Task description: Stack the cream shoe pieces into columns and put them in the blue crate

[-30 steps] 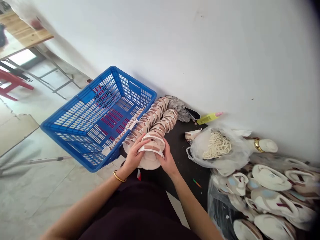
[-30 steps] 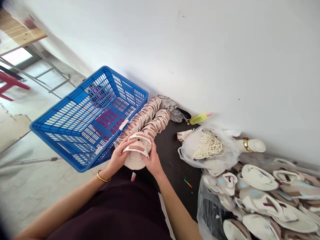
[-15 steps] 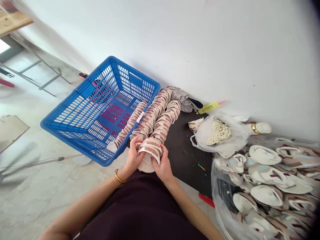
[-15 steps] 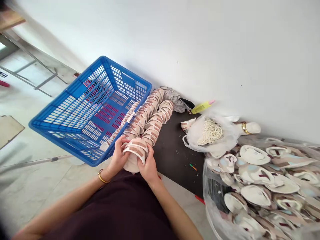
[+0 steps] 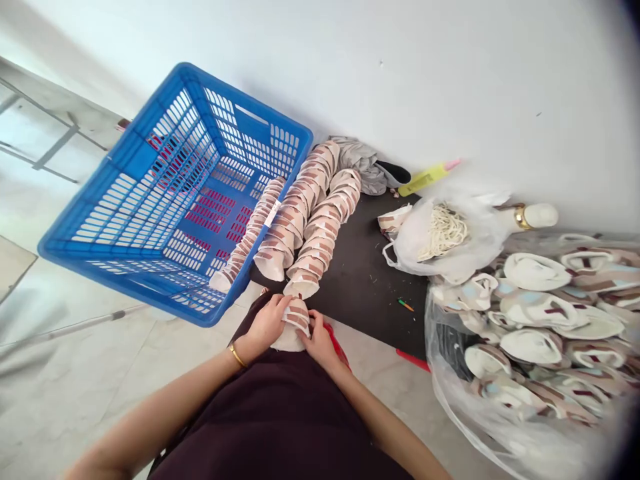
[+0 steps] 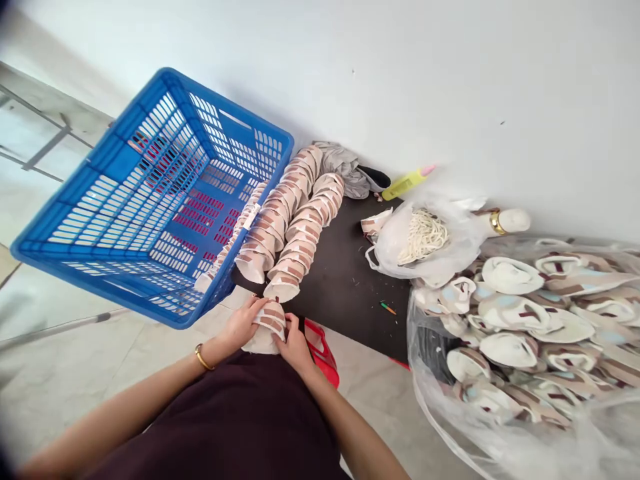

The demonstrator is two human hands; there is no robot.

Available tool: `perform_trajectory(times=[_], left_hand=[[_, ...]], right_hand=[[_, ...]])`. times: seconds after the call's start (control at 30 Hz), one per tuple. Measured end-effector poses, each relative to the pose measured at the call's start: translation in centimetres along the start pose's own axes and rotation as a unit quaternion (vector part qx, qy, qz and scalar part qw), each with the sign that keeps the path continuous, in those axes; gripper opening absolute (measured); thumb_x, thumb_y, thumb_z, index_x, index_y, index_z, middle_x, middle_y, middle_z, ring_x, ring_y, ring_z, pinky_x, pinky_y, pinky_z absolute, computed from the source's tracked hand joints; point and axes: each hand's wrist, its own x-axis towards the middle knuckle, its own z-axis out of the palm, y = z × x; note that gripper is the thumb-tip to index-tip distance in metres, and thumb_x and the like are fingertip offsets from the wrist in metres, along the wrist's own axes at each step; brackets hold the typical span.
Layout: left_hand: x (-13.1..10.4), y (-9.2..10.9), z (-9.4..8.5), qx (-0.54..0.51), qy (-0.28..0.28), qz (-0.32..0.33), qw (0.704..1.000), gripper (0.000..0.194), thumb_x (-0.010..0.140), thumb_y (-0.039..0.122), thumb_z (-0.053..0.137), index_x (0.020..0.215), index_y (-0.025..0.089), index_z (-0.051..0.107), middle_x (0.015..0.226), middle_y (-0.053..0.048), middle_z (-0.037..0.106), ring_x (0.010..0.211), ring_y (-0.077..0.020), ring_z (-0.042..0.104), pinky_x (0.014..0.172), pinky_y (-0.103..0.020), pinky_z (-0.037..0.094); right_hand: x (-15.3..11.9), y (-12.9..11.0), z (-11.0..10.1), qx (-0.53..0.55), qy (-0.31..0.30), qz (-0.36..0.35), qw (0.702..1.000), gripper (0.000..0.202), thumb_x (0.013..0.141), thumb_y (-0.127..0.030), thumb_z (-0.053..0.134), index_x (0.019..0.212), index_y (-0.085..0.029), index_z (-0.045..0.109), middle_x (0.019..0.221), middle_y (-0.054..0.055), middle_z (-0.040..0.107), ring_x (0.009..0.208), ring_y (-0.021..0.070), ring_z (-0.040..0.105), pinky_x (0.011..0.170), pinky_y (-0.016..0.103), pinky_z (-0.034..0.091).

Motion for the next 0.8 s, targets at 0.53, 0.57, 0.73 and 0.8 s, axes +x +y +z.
perform_trajectory(times=[0.53, 0.57, 0.73, 0.8], left_hand=[[4.7, 0.4, 0.7, 0.076, 0.068, 0.045, 0.994, 0.035, 0.080, 0.004, 0.050, 0.113, 0.017, 0.050, 0.111, -0.010, 0.057, 0.101, -0.0209, 0.063, 0.090, -0.035, 0.054], [4.6, 0.4, 0.7, 0.083, 0.069, 0.040, 0.993, 0.033, 0.081, 0.005, 0.050, 0.112, 0.017, 0.051, 0.110, -0.009, 0.058, 0.099, -0.0206, 0.064, 0.088, -0.034, 0.055], [6.3, 0.5, 0.3, 0.116, 0.097, 0.016, 0.988, 0.032, 0.085, 0.013, 0.056, 0.116, 0.017, 0.051, 0.112, -0.012, 0.058, 0.104, -0.0245, 0.062, 0.088, -0.035, 0.054], [7.3, 0.4, -0.1, 0.123, 0.118, 0.010, 0.985, 0.037, 0.085, 0.018, 0.059, 0.120, 0.016, 0.049, 0.119, -0.014, 0.056, 0.113, -0.0275, 0.059, 0.091, -0.036, 0.053]], right_hand=[[4.7, 0.4, -0.4, 0.010, 0.069, 0.111, 0.991, 0.038, 0.084, -0.025, 0.063, 0.119, -0.017, 0.049, 0.110, 0.016, 0.071, 0.099, 0.0275, 0.070, 0.082, 0.035, 0.052], [4.5, 0.4, -0.2, 0.008, 0.070, 0.118, 0.991, 0.037, 0.084, -0.025, 0.063, 0.118, -0.017, 0.050, 0.109, 0.016, 0.071, 0.099, 0.0278, 0.070, 0.082, 0.035, 0.052], [7.5, 0.2, -1.2, -0.010, 0.093, 0.118, 0.989, 0.033, 0.084, -0.028, 0.062, 0.114, -0.018, 0.056, 0.109, 0.014, 0.070, 0.102, 0.0288, 0.067, 0.085, 0.037, 0.050], [8.9, 0.2, -1.6, -0.016, 0.113, 0.108, 0.988, 0.028, 0.083, -0.029, 0.062, 0.108, -0.018, 0.059, 0.111, 0.013, 0.068, 0.105, 0.0277, 0.064, 0.090, 0.036, 0.048]])
